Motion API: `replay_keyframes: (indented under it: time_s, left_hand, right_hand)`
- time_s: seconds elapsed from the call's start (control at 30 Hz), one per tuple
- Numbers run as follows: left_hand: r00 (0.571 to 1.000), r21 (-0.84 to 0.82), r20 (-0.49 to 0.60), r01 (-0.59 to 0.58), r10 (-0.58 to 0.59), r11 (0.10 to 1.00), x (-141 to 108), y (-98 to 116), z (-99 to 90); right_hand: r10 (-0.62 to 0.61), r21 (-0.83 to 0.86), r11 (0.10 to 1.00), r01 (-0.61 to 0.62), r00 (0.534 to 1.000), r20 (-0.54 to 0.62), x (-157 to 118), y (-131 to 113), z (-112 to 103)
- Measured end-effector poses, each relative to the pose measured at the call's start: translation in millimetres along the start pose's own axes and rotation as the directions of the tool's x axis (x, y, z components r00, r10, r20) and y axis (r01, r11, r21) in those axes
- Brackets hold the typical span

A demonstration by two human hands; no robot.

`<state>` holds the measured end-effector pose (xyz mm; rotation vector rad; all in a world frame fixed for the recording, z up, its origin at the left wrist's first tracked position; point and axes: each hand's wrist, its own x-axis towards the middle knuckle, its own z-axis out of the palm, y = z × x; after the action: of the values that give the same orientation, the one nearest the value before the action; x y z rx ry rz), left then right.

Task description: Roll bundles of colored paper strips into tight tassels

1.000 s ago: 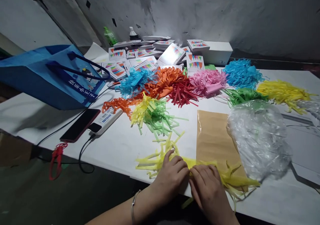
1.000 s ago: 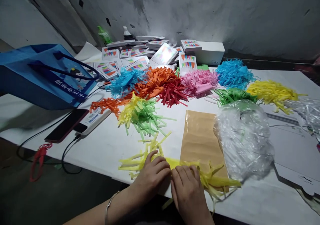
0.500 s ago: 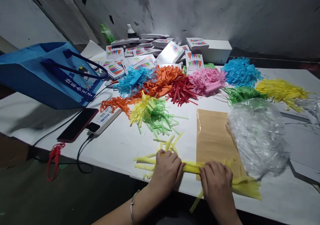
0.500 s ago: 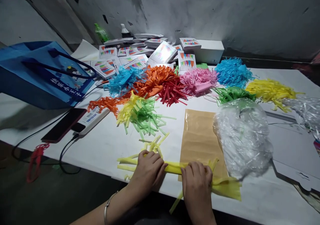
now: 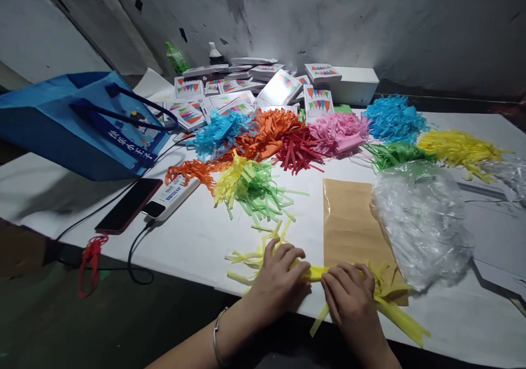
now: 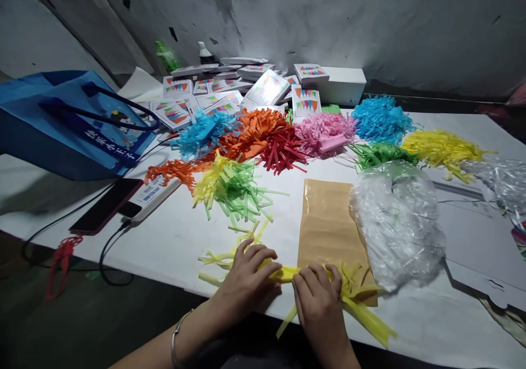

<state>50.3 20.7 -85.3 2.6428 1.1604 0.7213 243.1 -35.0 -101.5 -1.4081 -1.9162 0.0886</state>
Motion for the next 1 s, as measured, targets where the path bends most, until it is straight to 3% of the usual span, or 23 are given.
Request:
replay_keyframes:
  time_s: [0.07,0.17,0.3,0.47,0.63,0.77,0.83,0.9,1.0]
  left_hand:
    - [0.994,-0.017,-0.008,-0.105,0.105,0.994,-4.6,-3.7,1.0]
    - [0.990,-0.044,-0.049,-0.131,0.129,0.990,-7.5,-5.9,4.5]
    - [0.995,-0.118,-0.077,-0.072,0.063,0.990,-7.8,-9.0,6.0]
    - [0.999,-0.159,-0.029,-0.017,0.013,0.987,-11.5,-13.3,1.3]
    - [0.992,-0.002,0.103,0.074,-0.074,0.997,-7.1,0.3,-3.6]
    - [0.971,0.120,0.161,0.157,-0.176,0.980,1.1,6.4,-2.4]
    - [0.983,0.083,0.142,0.102,-0.113,0.991,3.2,2.2,-0.5]
    - [0.991,0.007,0.133,-0.029,0.028,1.000,3.1,-4.3,0.6]
    - [0.976,-0.075,0.133,-0.163,0.171,0.984,-1.4,-11.4,-0.2]
  right_hand:
    - [0.010,0.038,0.999,-0.011,1.000,0.010,2.3,-2.2,0.3]
    - [-0.044,-0.013,0.999,0.044,0.998,0.039,4.6,-5.7,4.9]
    - [-0.091,-0.029,0.995,0.093,0.995,0.048,-0.5,-2.5,6.3]
    - [-0.009,0.030,1.000,0.009,1.000,0.001,-11.0,8.7,-11.0]
    - [0.111,-0.041,0.993,-0.109,0.993,0.031,-10.8,6.3,-14.6]
    - [0.164,-0.169,0.970,-0.173,0.984,-0.067,-9.1,0.3,-5.6]
    - [0.106,-0.161,0.980,-0.114,0.993,-0.060,-9.5,-0.6,-2.5]
    - [-0.004,-0.125,0.992,0.001,1.000,-0.021,-10.5,-0.3,-2.0]
    - [-0.083,-0.086,0.993,0.084,0.996,0.011,-12.1,-0.5,-4.6]
